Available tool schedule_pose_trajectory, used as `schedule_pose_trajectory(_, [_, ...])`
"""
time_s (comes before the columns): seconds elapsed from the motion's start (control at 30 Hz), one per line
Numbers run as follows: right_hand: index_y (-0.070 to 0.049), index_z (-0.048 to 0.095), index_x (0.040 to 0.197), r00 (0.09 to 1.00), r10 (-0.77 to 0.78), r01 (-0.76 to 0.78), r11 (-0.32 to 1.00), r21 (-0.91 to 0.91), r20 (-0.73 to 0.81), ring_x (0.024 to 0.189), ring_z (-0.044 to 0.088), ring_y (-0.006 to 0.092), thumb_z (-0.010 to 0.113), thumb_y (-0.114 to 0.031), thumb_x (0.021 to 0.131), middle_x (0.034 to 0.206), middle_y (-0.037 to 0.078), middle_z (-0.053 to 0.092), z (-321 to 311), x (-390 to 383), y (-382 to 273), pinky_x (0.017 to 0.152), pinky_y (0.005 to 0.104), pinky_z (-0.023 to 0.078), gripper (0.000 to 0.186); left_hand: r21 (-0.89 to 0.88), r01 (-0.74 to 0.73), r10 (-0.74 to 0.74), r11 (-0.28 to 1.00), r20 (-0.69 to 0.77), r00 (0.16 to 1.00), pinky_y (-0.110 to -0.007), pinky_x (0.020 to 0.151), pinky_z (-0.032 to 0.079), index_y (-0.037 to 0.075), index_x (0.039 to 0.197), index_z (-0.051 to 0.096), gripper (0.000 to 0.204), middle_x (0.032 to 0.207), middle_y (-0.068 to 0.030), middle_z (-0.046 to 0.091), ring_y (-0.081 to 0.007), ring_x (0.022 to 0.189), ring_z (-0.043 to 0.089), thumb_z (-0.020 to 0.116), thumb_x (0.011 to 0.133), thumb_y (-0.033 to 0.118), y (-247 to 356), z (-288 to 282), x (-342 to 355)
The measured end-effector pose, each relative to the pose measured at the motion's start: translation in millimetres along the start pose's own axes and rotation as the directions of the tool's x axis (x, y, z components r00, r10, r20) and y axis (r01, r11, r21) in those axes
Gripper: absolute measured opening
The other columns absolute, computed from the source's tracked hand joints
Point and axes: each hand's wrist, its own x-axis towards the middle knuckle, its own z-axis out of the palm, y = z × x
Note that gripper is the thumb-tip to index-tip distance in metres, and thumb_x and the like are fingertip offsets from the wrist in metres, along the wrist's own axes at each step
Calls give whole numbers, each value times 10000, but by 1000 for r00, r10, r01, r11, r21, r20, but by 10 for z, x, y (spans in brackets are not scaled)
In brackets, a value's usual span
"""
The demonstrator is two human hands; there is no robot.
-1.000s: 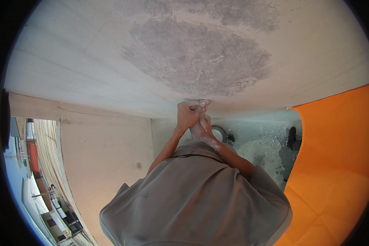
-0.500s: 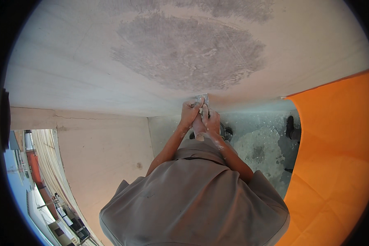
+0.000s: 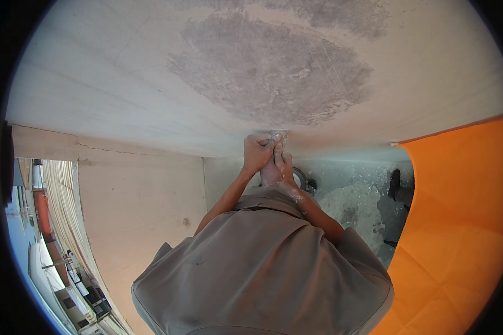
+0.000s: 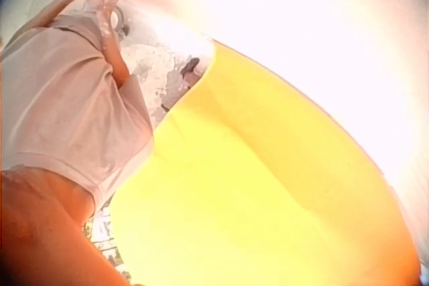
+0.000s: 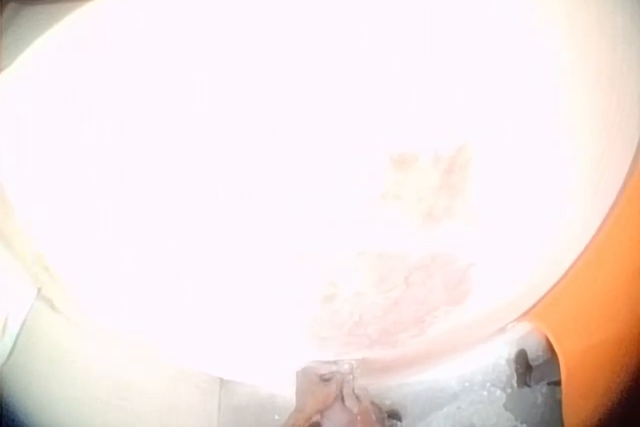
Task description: Scraping and smoothing plaster on a wall using a putty knife.
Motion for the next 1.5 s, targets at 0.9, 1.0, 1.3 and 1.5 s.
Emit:
schedule_pose_trajectory(0.9, [22, 654, 997, 995, 80, -70, 982, -173, 52, 741, 635, 285, 466, -441, 1090, 833, 174, 665, -198, 274, 437, 705, 427, 491, 508, 1, -50, 50, 999, 5, 999, -339, 463, 359, -44, 722, 680, 351, 494, -74, 482, -63, 516, 402, 758, 911, 241, -126, 85, 115])
schedule_pose_trajectory(1.0, [0, 634, 1030, 960, 240, -262, 953, 153, 143, 840, 652, 218, 474, -464, 1085, 932, 120, 685, -42, 214, 373, 723, 379, 500, 494, 39, -63, 64, 997, -12, 998, -328, 465, 370, -44, 748, 695, 322, 504, -69, 485, -58, 525, 409, 757, 910, 227, -4, -15, 70])
schedule_pose_trajectory(1.3, [-42, 672, 892, 932, -328, 358, 900, -250, 156, 753, 662, 209, 481, -361, 1089, 779, 69, 695, 103, 28, -60, 686, 359, 511, 422, 57, -98, 97, 993, 20, 995, -336, 477, 376, -49, 755, 685, 332, 529, -125, 513, -65, 541, 395, 756, 908, 238, 103, -83, 81])
schedule_pose_trajectory(1.5, [47, 644, 827, 994, -105, 94, 949, -302, -22, 676, 590, 419, 472, -377, 1084, 752, 251, 637, -324, 185, 39, 650, 462, 458, 524, -223, 56, -47, 973, 46, 998, -281, 499, 380, -34, 770, 723, 328, 570, 28, 562, -36, 583, 427, 721, 967, 228, -162, 199, 70])
